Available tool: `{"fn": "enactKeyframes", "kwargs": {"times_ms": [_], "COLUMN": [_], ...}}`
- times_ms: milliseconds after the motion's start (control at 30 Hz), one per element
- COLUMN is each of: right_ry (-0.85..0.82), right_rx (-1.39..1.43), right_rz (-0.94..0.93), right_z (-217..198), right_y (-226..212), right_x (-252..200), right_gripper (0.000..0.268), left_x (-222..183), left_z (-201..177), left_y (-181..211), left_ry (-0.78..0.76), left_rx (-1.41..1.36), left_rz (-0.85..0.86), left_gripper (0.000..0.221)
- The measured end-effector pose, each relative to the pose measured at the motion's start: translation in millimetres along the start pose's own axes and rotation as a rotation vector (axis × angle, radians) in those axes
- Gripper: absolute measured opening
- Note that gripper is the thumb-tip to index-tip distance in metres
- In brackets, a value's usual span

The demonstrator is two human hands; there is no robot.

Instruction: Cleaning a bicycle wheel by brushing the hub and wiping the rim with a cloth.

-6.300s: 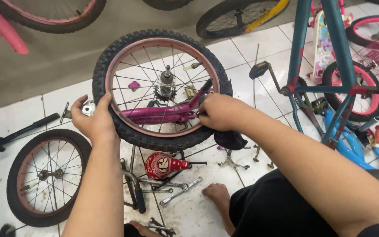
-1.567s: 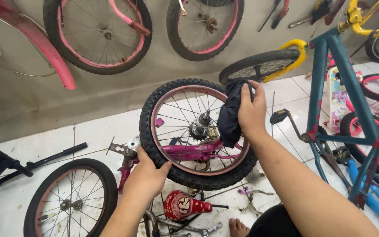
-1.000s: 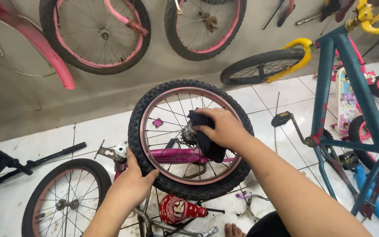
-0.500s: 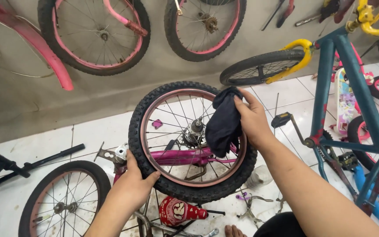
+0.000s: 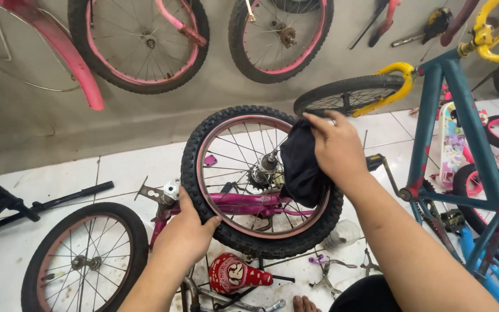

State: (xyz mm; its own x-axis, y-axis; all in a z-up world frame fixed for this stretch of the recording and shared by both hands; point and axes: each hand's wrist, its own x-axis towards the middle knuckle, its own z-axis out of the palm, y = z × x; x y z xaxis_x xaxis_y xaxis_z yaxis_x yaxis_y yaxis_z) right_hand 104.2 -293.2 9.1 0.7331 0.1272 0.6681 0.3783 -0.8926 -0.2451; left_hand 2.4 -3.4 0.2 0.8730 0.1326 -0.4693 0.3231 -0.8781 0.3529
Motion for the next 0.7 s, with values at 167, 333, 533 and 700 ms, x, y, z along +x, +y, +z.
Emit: {"fn": "enactKeyframes", "kwargs": {"times_ms": [167,333,533,700], "right_ry": [0.191,0.287,-0.501,-0.462], "right_rx": [0.360,0.342,0.483,0.447], "right_rz": [0.092,-0.110,-0.240,0.214], "right_z": [-22.6,-21.6,-11.2,19.6], "right_y": [-6.8,-37.4,-47.2,-23.9], "right_x": [9.0,5.2,-5.6,-6.9], "right_gripper": [0.027,0.031,0.024,0.041], "left_x": [-4.4,-4.7,-5.1,-4.1], "left_z": [1.9,0.0,-0.5,0.0], "left_y": [-2.0,-0.5,-0.3,-0.3], "left_ry": [0.015,0.014,0.007,0.008], "left_rx": [-0.032,-0.045,-0.026,-0.034], "left_rz": [0.020,0.031,0.018,0.024], "left_gripper": [0.101,0.103,0.102,0.103]}}
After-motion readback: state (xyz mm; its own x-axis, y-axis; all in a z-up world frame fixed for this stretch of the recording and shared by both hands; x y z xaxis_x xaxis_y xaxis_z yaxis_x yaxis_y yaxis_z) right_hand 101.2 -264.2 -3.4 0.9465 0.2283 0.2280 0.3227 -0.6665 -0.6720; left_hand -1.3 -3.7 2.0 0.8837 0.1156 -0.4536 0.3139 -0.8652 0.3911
